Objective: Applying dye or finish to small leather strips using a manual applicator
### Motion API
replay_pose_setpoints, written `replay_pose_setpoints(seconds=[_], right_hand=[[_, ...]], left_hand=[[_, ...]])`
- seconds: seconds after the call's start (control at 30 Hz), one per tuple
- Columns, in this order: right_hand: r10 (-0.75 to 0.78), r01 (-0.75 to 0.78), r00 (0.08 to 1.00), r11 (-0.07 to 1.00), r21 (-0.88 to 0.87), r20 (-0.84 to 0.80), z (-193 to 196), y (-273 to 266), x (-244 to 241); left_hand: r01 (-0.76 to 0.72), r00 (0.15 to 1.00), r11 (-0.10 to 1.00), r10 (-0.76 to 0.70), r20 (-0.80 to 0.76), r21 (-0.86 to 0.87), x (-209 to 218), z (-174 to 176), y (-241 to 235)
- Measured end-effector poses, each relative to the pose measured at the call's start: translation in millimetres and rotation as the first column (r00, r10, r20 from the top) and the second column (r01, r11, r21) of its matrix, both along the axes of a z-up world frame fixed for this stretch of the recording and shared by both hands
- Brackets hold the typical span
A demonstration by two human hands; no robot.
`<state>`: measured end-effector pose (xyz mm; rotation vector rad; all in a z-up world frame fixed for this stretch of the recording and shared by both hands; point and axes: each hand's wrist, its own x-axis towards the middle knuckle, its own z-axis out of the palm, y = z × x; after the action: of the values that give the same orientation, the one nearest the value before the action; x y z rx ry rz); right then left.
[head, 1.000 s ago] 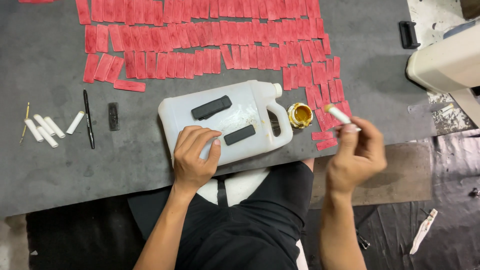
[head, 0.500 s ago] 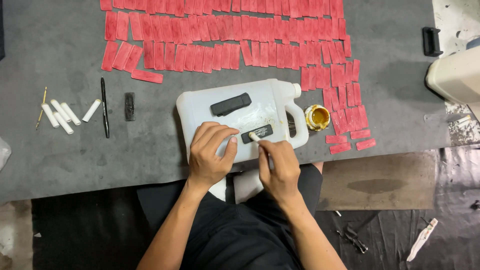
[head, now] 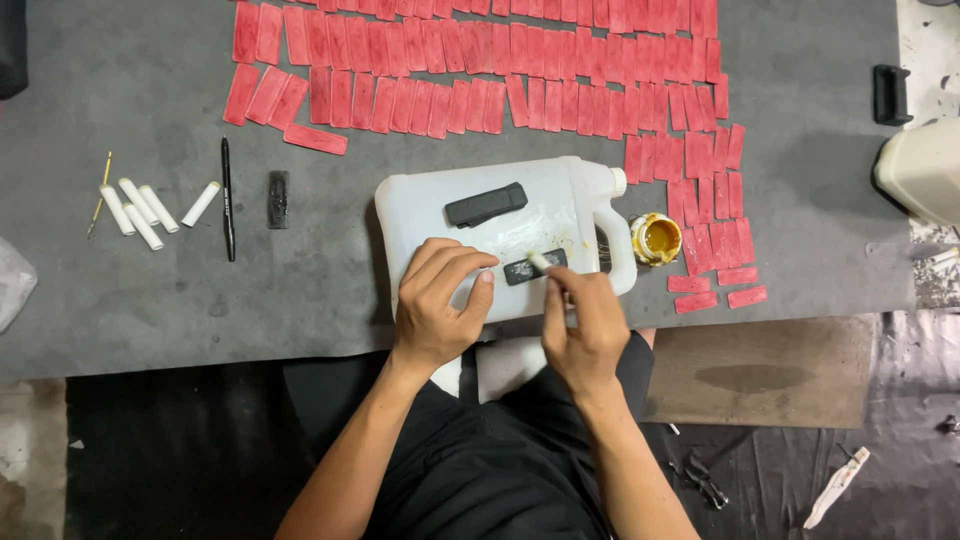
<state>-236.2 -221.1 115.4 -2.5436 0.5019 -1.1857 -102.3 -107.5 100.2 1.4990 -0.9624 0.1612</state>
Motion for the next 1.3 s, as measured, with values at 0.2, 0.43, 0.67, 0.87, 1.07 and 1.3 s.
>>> replay_pose_setpoints(seconds=[0.2,0.43,0.67,0.87,1.07,1.3], right_hand=[[-0.011,0.011,1.000,1.000,-0.001,-0.005,7,-2,-3],[0.079,-0.075,0.995,0.995,0.069,-0.055,11,6,-1],[0.105,-0.104,0.994,0.994,0.044,-0.031,13,3,-3],[0.136,-0.136,0.991,0.989,0.059,-0.003,10,5,3],[0.147,-0.147,0.989,0.988,0.051,0.017,13,-1,9],[0.140,-0.140,0.990,0.990,-0.004,0.000,8,-9,6]], left_hand=[[0.003,1.000,1.000,-0.003,-0.003,-0.007,0,-1,1],[-0.003,1.000,1.000,0.003,-0.007,0.003,1,2,2],[0.002,1.000,1.000,-0.002,-0.028,-0.001,0,0,1],[0.004,0.999,1.000,-0.004,-0.046,0.010,0,2,2],[0.001,0.998,1.000,0.000,-0.056,0.008,1,-1,2],[-0.007,0.998,1.000,0.008,-0.058,0.004,1,-2,2]])
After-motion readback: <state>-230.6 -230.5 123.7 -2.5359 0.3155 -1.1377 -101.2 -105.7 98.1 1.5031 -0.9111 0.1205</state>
